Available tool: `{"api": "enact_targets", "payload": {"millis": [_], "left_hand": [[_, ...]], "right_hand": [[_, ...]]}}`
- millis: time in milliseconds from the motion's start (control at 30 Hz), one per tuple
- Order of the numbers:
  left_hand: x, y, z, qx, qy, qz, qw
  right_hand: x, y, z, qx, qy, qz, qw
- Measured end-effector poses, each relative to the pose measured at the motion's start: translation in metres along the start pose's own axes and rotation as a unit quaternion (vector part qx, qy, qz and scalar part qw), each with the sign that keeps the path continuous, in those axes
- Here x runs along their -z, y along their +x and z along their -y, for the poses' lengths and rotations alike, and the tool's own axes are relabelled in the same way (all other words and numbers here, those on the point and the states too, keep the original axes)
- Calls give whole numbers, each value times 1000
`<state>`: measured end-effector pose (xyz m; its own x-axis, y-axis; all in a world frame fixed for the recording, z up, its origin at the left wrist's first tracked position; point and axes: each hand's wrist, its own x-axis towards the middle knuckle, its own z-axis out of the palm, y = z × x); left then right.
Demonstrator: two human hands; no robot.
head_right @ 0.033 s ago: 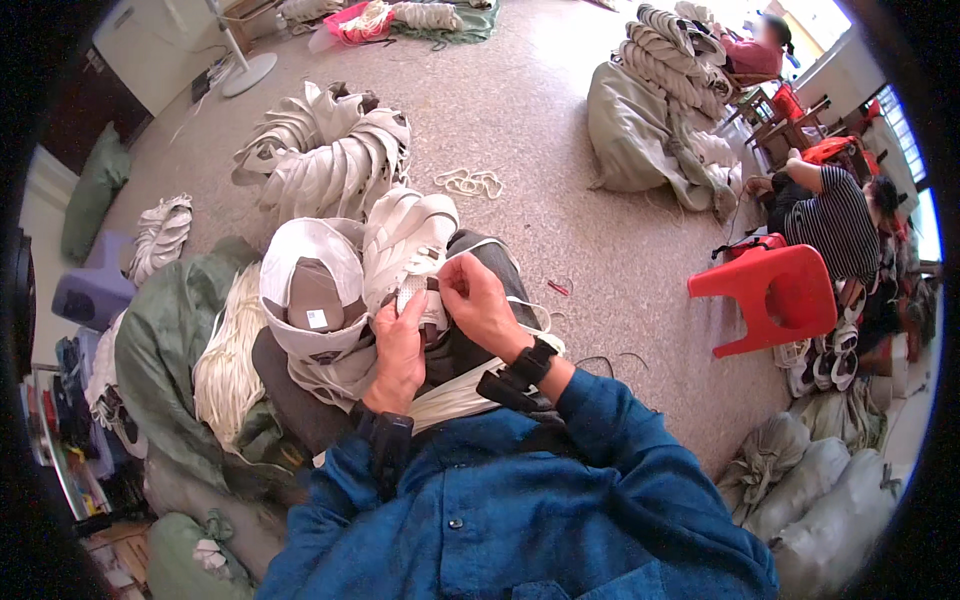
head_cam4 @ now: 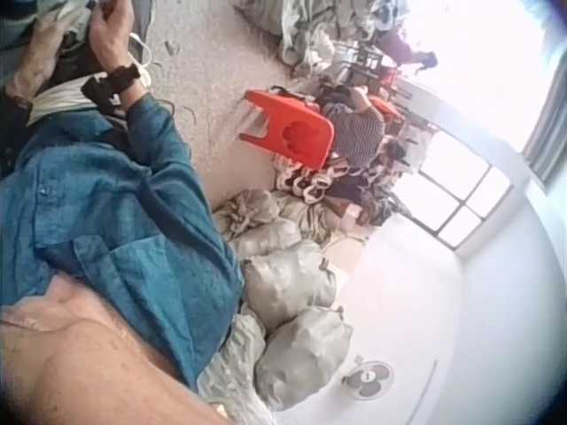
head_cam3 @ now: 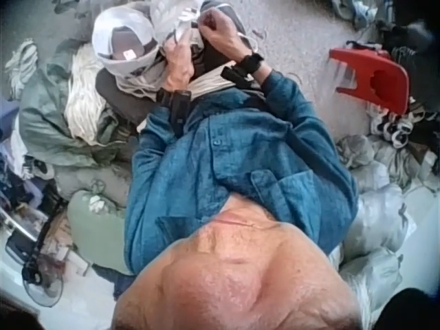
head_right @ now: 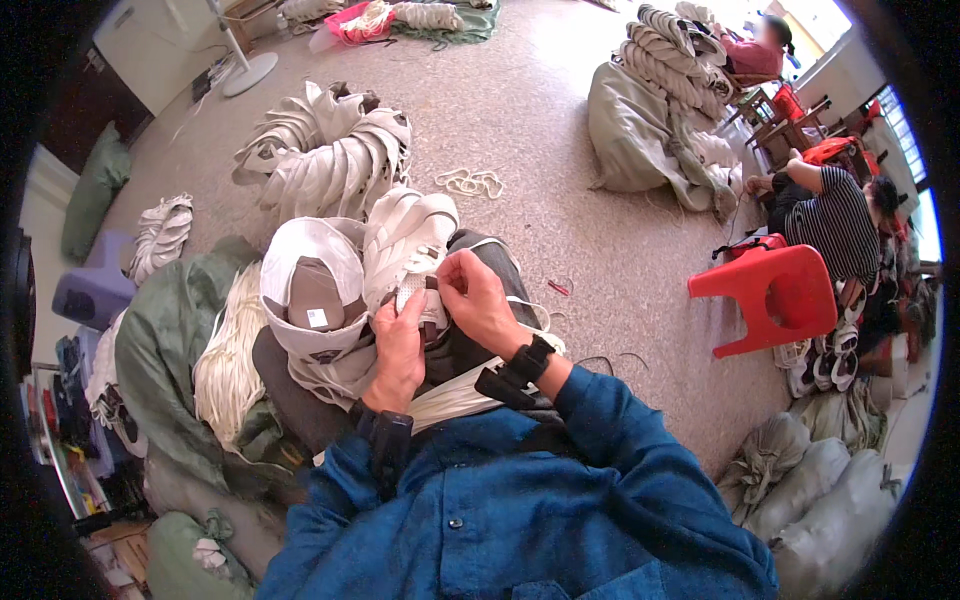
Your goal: Insert and thread laces through the eyelets of a shoe upper.
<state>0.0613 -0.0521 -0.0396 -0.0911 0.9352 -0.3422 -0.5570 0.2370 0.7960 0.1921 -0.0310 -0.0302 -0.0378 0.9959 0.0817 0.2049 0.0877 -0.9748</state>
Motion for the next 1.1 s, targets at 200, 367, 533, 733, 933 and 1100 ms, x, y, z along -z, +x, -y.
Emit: {"api": "enact_targets", "payload": {"millis": [200, 367, 533, 733, 933, 1100], "left_hand": [[3, -1, -7, 38, 8, 30, 999], [8, -2, 0, -2, 47, 46, 998], [2, -6, -1, -70, 127, 4, 989], [11, 2, 12, -65, 63, 16, 996], [-2, 2, 16, -39, 52, 22, 998], [6, 1, 10, -74, 60, -27, 995]], "right_hand": [[10, 8, 27, 85, -142, 59, 984], [5, 20, 45, 175, -287, 116, 935], [2, 38, 43, 204, -309, 126, 920], [-13, 94, 162, 135, 85, 193, 968], [-34, 114, 273, 304, 181, 258, 899], [-59, 104, 259, 303, 101, 230, 919]]}}
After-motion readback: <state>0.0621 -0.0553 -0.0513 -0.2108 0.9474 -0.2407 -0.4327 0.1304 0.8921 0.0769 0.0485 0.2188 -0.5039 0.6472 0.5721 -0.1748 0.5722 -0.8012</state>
